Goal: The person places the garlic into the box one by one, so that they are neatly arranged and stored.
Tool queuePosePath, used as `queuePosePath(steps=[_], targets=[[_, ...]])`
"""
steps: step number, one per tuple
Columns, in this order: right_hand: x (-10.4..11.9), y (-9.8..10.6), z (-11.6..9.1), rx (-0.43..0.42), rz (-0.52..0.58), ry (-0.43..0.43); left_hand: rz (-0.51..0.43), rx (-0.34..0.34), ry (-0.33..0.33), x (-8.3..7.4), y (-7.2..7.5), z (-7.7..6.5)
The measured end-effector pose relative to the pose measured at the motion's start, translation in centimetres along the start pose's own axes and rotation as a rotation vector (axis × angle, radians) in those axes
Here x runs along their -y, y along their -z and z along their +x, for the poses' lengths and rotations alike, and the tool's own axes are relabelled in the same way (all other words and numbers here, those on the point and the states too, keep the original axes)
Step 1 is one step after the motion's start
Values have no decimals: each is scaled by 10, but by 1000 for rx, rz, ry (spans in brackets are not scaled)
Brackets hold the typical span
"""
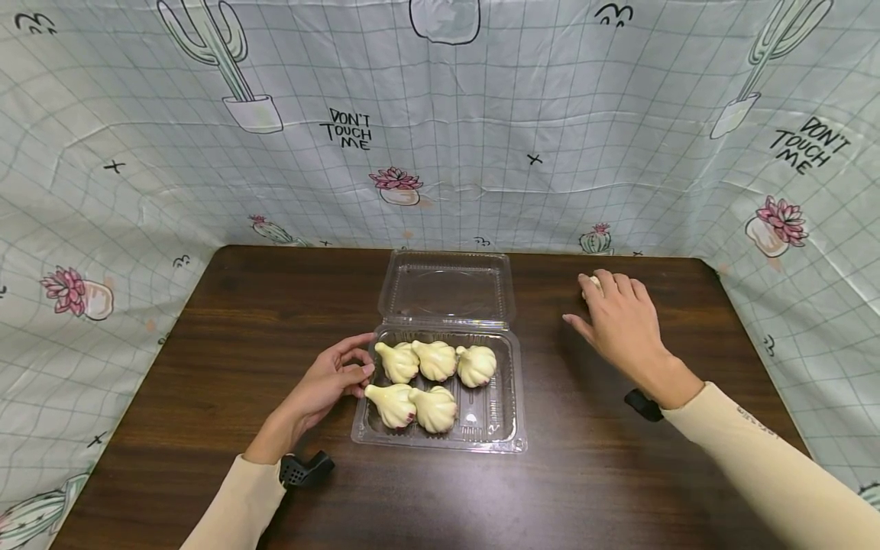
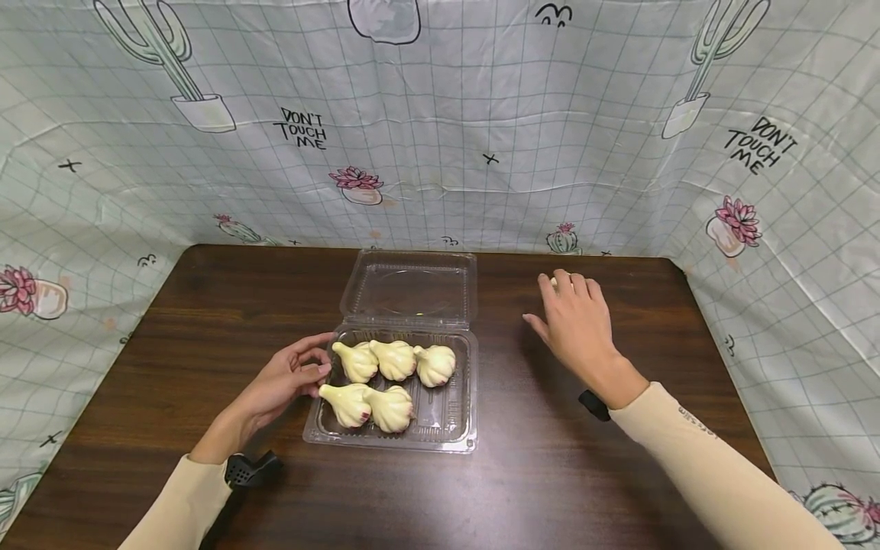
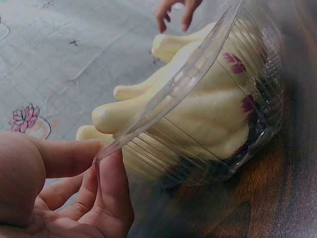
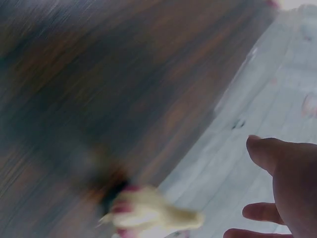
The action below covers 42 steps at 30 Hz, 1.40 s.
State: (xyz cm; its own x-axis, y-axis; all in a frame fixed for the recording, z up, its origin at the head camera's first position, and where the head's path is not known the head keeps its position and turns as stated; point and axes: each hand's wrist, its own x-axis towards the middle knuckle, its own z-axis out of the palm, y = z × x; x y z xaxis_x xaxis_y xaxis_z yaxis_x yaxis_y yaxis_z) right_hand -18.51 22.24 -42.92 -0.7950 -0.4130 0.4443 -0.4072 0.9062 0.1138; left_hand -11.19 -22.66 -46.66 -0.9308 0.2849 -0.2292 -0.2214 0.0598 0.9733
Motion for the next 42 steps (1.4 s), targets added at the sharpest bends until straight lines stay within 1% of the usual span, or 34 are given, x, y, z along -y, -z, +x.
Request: queuePosePath(steps=[5, 11, 13, 19, 24, 35, 42], targets=[[-22, -8, -3, -3, 19, -39, -5, 2, 1, 0, 0, 0], [-43, -18, -4, -8, 11, -26, -4, -2, 6, 0, 0, 0], [-47, -20, -4, 20, 16, -27, -1, -2, 6, 0, 0, 0], [-58, -24, -1, 153, 50, -43, -1, 3, 2, 0, 0, 0], [-65, -29, 1, 209, 60, -27, -5, 4, -1, 1, 0, 1], [-69, -36, 3, 210, 60, 8, 0, -1, 0, 1, 0, 2], [-69, -40, 5, 165, 68, 13, 9, 1, -6, 0, 0, 0]])
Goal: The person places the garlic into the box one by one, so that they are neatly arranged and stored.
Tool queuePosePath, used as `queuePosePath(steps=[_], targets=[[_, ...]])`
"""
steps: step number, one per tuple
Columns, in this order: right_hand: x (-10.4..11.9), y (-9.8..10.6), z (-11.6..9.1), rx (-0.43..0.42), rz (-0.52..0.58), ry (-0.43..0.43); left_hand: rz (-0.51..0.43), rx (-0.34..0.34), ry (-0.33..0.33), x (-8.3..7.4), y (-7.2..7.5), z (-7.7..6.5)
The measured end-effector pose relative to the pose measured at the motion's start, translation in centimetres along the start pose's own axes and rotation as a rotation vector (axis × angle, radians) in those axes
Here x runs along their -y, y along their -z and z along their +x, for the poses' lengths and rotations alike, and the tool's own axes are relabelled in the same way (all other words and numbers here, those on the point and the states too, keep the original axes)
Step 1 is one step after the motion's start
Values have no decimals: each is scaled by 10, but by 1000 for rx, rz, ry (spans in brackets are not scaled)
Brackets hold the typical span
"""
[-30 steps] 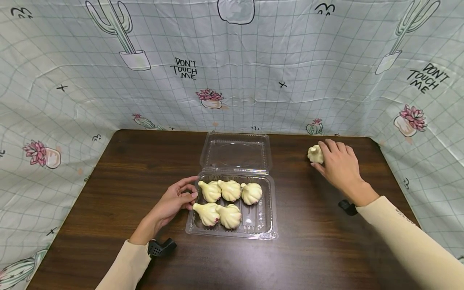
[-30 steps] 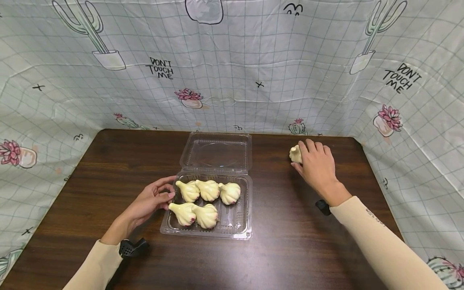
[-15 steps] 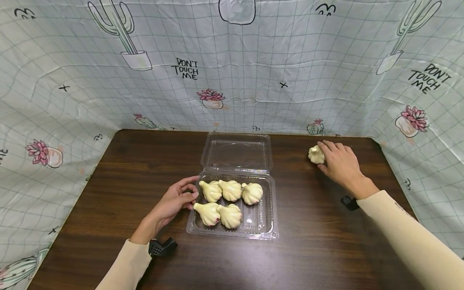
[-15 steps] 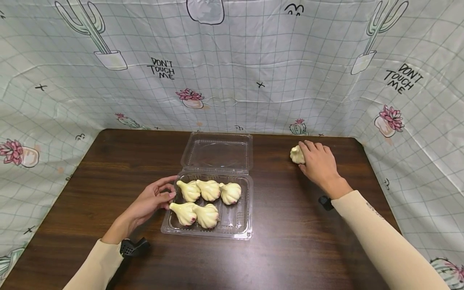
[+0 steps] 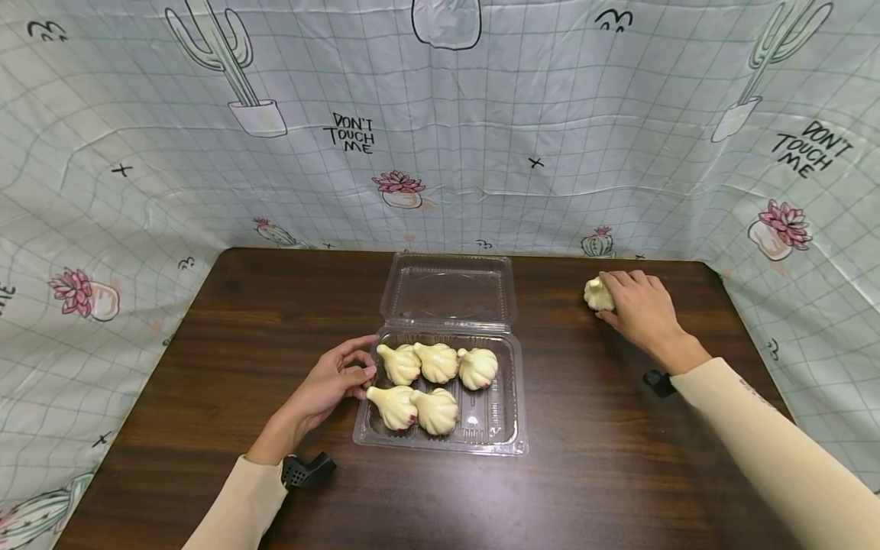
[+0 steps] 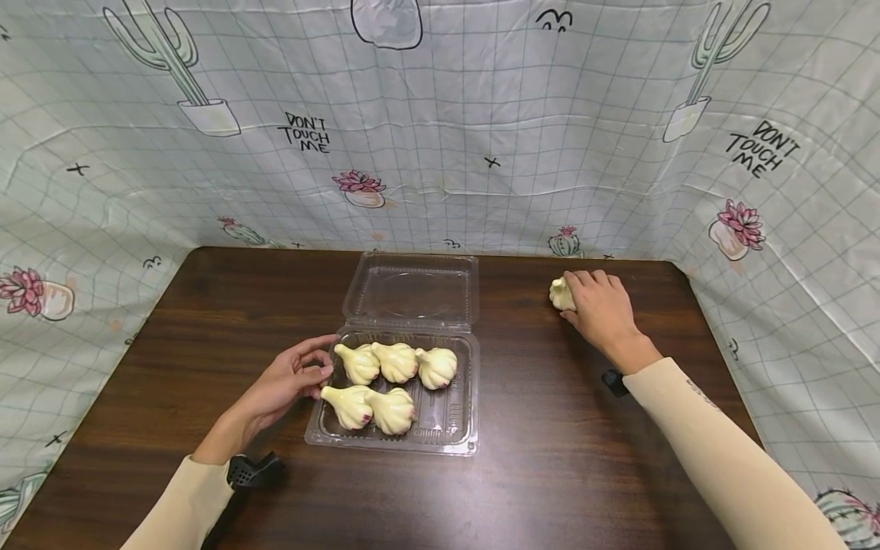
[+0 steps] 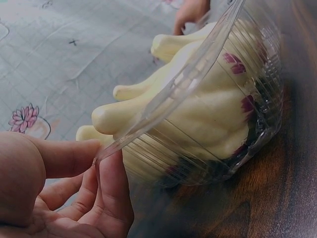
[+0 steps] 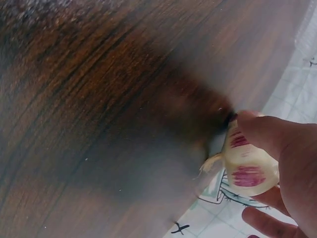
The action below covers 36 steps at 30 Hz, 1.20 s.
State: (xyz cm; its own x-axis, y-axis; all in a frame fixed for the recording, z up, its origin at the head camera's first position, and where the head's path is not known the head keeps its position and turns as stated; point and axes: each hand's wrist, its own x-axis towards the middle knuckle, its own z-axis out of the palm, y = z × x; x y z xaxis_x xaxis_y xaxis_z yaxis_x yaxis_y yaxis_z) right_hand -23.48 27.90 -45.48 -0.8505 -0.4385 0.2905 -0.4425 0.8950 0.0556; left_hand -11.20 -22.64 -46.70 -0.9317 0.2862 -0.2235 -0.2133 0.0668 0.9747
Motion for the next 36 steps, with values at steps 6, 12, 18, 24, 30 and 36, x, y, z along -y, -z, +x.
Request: queuePosePath(steps=[6, 12, 18, 24, 30, 36], targets=[[0, -1, 1, -22, 2, -6, 4, -1, -3, 0, 0, 0], [2, 3, -1, -28, -7, -5, 6, -3, 0, 0, -1, -1], [15, 17, -6, -63, -12, 30, 11, -6, 4, 0, -1, -1], [37, 36, -10, -121, -20, 98, 15, -9, 8, 0, 0, -1], [61, 52, -13, -166, -18, 164, 12, -8, 9, 0, 0, -1], [85, 67, -17, -212, -10, 225, 8, -3, 1, 0, 0, -1]])
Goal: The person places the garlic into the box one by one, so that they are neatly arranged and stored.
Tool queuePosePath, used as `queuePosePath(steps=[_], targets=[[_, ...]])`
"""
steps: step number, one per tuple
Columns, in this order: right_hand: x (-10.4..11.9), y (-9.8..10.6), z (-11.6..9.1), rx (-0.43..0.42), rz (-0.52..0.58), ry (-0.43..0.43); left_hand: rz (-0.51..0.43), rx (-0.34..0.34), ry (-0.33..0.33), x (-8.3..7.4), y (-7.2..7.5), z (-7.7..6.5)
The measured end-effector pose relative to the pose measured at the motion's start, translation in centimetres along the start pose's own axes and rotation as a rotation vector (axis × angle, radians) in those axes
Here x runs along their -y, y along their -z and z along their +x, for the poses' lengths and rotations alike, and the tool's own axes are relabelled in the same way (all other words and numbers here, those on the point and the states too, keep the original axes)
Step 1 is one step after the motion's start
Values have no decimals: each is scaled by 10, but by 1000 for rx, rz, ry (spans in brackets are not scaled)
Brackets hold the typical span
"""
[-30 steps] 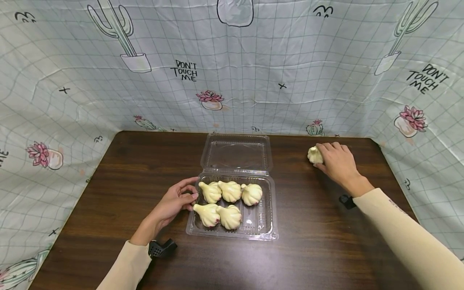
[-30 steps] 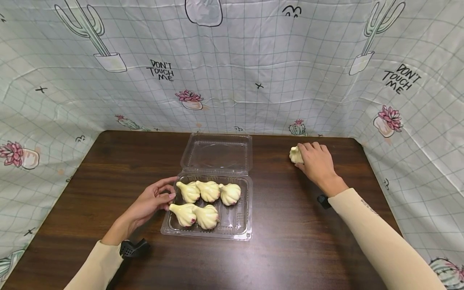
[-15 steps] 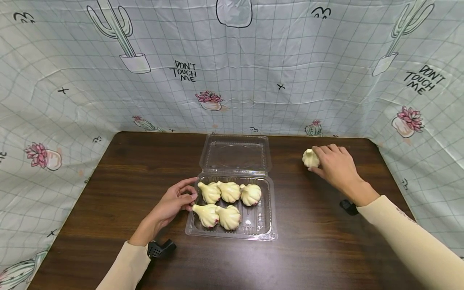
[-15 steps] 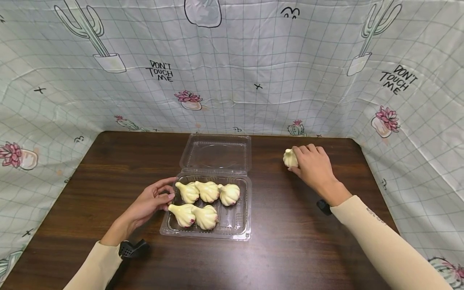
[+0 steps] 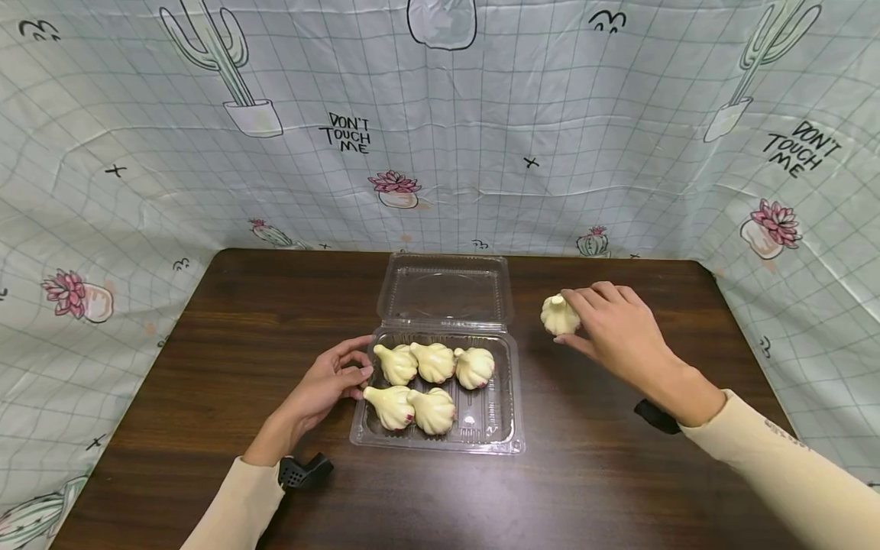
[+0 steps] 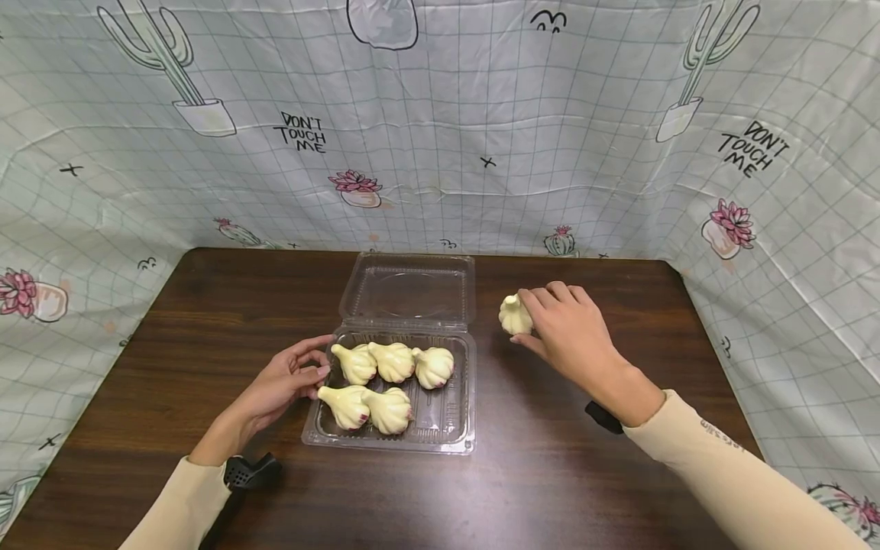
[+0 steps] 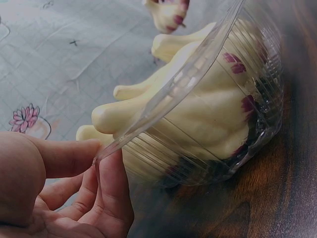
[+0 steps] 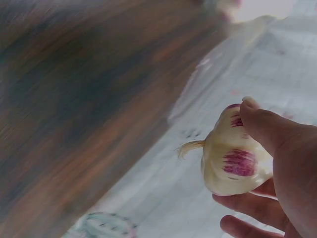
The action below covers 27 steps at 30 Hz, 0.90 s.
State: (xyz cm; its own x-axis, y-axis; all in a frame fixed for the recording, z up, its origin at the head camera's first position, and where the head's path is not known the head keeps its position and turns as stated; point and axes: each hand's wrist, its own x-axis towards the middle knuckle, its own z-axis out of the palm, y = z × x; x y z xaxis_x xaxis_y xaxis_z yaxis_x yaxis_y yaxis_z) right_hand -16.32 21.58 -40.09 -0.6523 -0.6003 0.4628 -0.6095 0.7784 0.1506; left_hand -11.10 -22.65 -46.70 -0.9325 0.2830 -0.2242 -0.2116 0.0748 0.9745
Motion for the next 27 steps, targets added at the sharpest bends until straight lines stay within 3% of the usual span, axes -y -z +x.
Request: queuePosePath(steps=[12, 21, 27], targets=[[46, 18, 6, -57, 43, 121, -6, -5, 7, 0, -1, 0], [79, 13, 3, -38, 49, 224, -5, -6, 10, -1, -1, 0], [99, 6, 2, 29, 56, 269, -3, -10, 11, -1, -2, 0]])
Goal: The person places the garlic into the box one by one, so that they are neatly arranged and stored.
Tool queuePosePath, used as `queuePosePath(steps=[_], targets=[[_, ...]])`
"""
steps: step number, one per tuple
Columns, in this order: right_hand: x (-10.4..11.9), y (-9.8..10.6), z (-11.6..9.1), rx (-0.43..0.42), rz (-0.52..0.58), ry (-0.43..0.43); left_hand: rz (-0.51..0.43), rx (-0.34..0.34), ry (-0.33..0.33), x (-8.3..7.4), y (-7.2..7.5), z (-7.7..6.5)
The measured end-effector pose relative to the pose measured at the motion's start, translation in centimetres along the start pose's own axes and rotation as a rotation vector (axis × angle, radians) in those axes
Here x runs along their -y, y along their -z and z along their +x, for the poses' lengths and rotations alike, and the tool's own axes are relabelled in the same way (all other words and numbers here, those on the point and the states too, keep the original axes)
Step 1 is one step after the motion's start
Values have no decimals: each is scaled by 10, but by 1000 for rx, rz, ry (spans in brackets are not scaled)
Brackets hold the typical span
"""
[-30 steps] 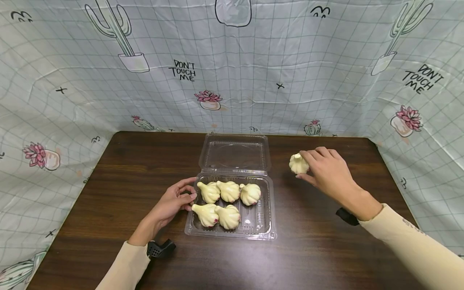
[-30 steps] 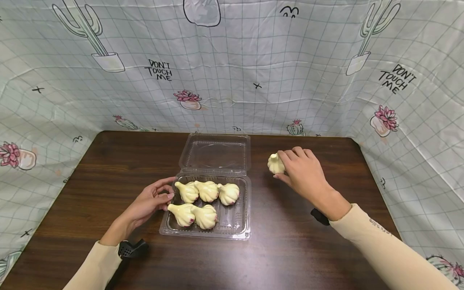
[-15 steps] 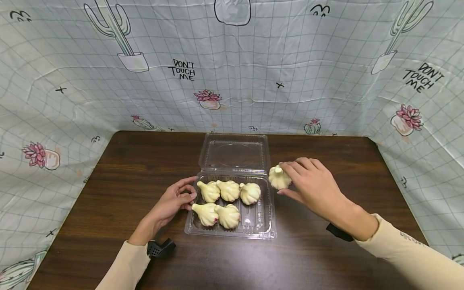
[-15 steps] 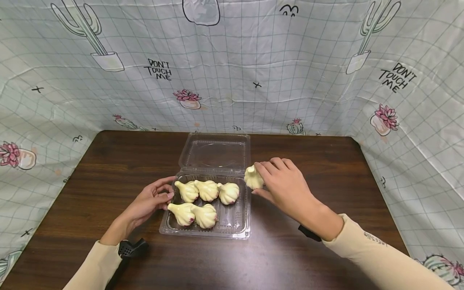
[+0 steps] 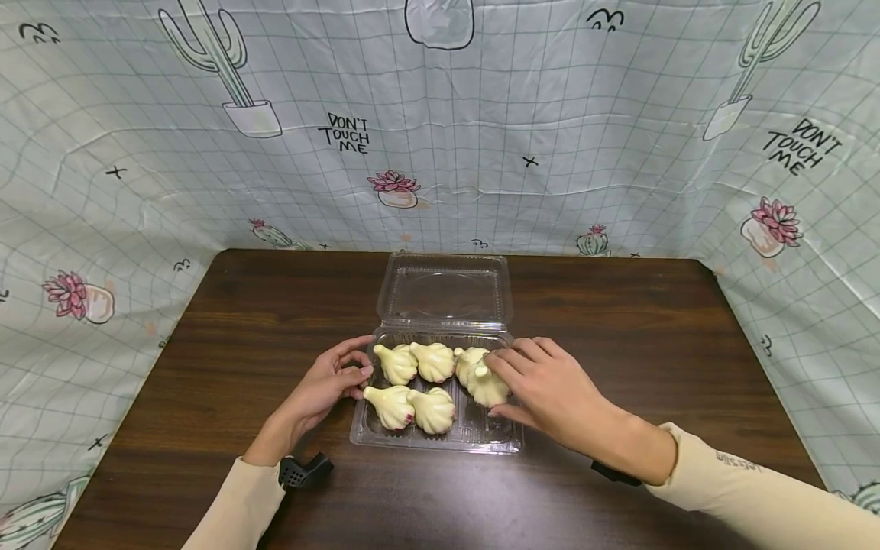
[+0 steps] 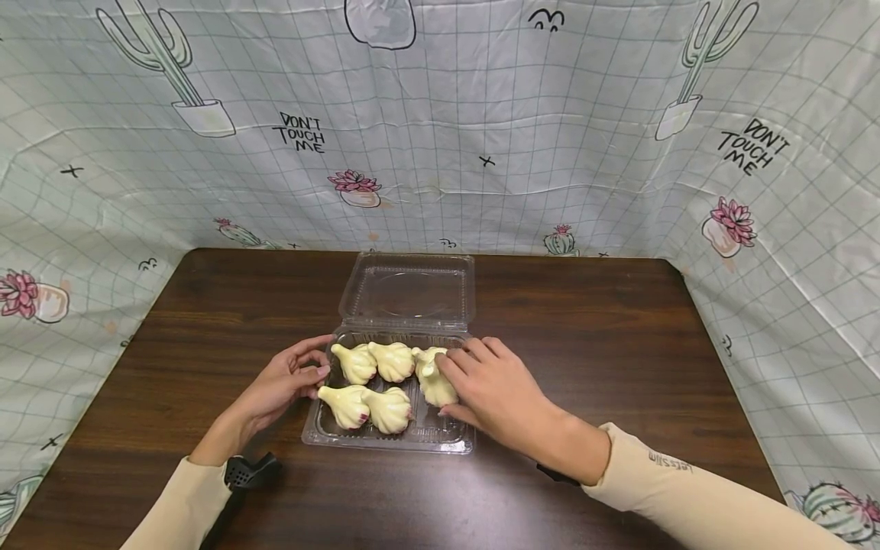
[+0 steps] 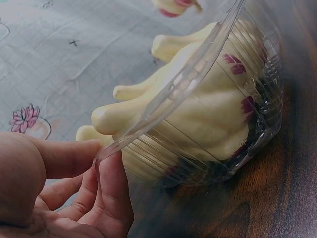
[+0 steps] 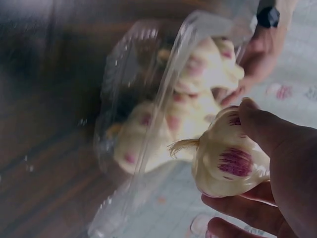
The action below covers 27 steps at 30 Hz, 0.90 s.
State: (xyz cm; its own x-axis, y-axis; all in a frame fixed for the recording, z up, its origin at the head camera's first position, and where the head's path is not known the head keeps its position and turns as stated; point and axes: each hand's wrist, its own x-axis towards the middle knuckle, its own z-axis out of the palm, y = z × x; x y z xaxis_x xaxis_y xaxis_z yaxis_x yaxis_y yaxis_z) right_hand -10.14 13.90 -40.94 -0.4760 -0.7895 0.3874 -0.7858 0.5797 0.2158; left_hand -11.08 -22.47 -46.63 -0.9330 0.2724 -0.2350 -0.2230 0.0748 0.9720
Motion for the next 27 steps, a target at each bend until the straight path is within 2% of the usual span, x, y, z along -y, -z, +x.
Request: queuePosePath(steps=[10, 27], targets=[[17, -11, 3, 63, 4, 57, -4, -6, 9, -1, 0, -1], [21, -21, 3, 131, -12, 91, -9, 6, -5, 0, 2, 0]])
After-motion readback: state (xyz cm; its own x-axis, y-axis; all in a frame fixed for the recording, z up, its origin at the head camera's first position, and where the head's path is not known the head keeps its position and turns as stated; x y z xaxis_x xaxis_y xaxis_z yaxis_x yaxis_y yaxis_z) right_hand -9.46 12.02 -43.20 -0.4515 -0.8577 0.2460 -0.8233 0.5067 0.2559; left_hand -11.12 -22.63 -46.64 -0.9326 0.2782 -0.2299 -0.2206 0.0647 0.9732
